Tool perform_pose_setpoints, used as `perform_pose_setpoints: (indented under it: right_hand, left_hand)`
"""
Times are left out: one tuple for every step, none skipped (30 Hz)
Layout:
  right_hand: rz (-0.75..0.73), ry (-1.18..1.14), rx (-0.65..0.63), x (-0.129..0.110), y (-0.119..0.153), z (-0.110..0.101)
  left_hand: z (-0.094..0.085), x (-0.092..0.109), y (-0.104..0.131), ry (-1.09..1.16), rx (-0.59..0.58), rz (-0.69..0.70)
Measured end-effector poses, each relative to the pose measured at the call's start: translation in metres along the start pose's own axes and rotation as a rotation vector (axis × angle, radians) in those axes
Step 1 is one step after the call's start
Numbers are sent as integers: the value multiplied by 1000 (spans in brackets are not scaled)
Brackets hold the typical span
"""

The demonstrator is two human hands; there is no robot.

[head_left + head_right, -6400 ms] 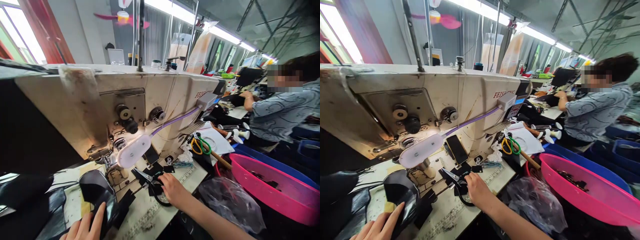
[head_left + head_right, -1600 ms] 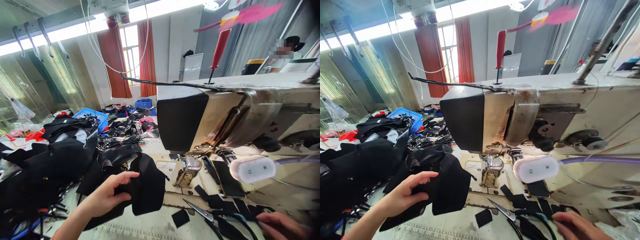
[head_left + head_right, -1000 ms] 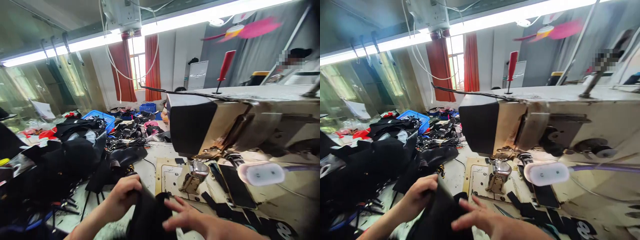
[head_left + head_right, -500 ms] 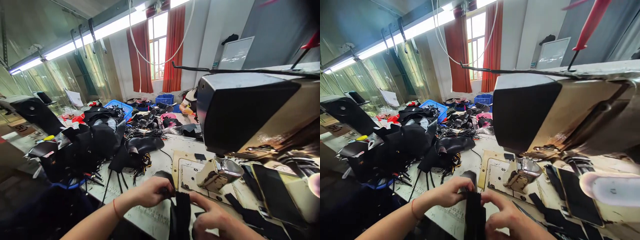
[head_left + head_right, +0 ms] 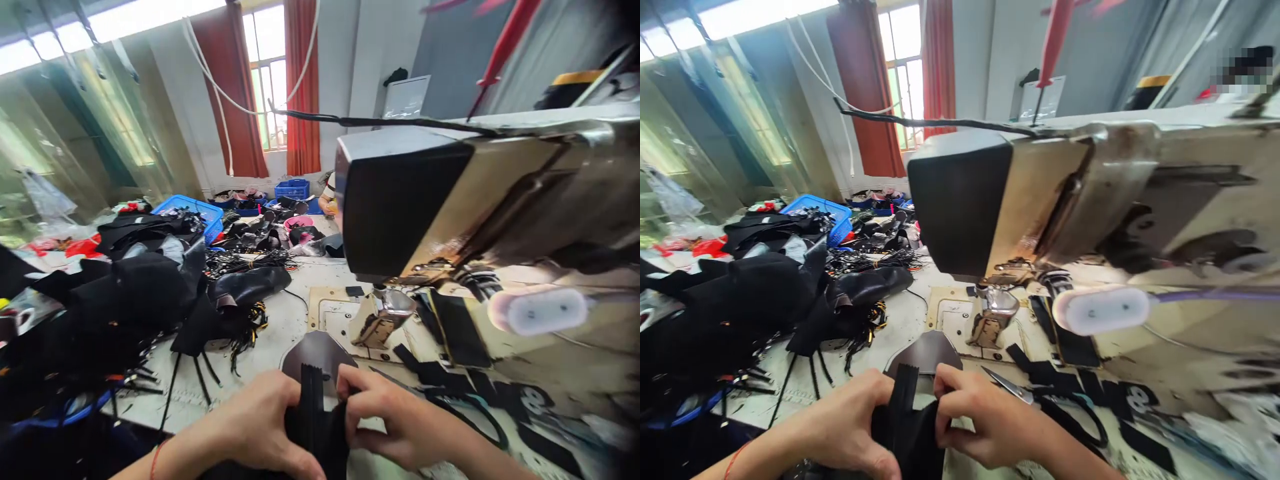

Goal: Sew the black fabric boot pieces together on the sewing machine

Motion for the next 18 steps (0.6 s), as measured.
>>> perform_pose_setpoints:
  right_hand:
    - [15, -4, 12, 2, 2, 1]
    - [29, -11, 21, 4, 3, 1]
    - [48, -21, 31, 7, 3, 3]
    - [76, -29, 36, 10, 4, 4]
    - [109, -33, 41, 13, 3, 7]
    - [146, -32, 46, 17, 3, 10]
    - [185, -27, 60, 22, 3, 14]
    - [226, -19, 84, 27, 4, 18]
    - [266, -12, 113, 33, 5, 22]
    - [299, -10, 142, 39, 7, 26]
    - [323, -12, 169, 44, 9, 28]
    - [341, -15, 193, 49, 12, 30]
    - [348, -21, 214, 52, 15, 31]
    - [346, -27, 231, 55, 18, 30]
    - [343, -34, 248, 56, 21, 29]
    - [343, -41, 260, 56, 23, 27]
    - [339, -40, 277, 54, 25, 26]
    - [330, -28, 305, 50, 25, 25]
  left_hand:
    - [4, -5, -3, -1, -16, -34]
    - [8, -11, -7, -16, -17, -74]
    - [13, -17, -12, -43, -8, -117]
    - [19, -24, -18, -83, 13, -161]
    - [25, -32, -25, -131, 45, -202]
    - [32, -39, -32, -182, 82, -237]
    - [38, -47, -40, -226, 121, -265]
    - [45, -53, -47, -260, 159, -286]
    - [51, -58, -54, -290, 195, -300]
    - [55, -62, -59, -310, 226, -305]
    - [59, -64, -62, -314, 244, -301]
    - [60, -66, -64, -303, 247, -292]
    - [61, -67, -64, -279, 232, -282]
    - [60, -68, -63, -246, 202, -269]
    - [60, -68, -62, -208, 165, -256]
    - [60, -68, -61, -171, 129, -244]
    - [60, -69, -60, -137, 100, -234]
    - [62, -69, -59, -107, 82, -228]
Point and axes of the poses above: each hand's wrist, its own y-axis away from the middle knuckle, its own z-axis out of the palm, x = y × z, the point moved 1 cm from there along -y, towards the middle knuckle, and after that the axes turned 3 degrees about -z, right-handed, at the moved point
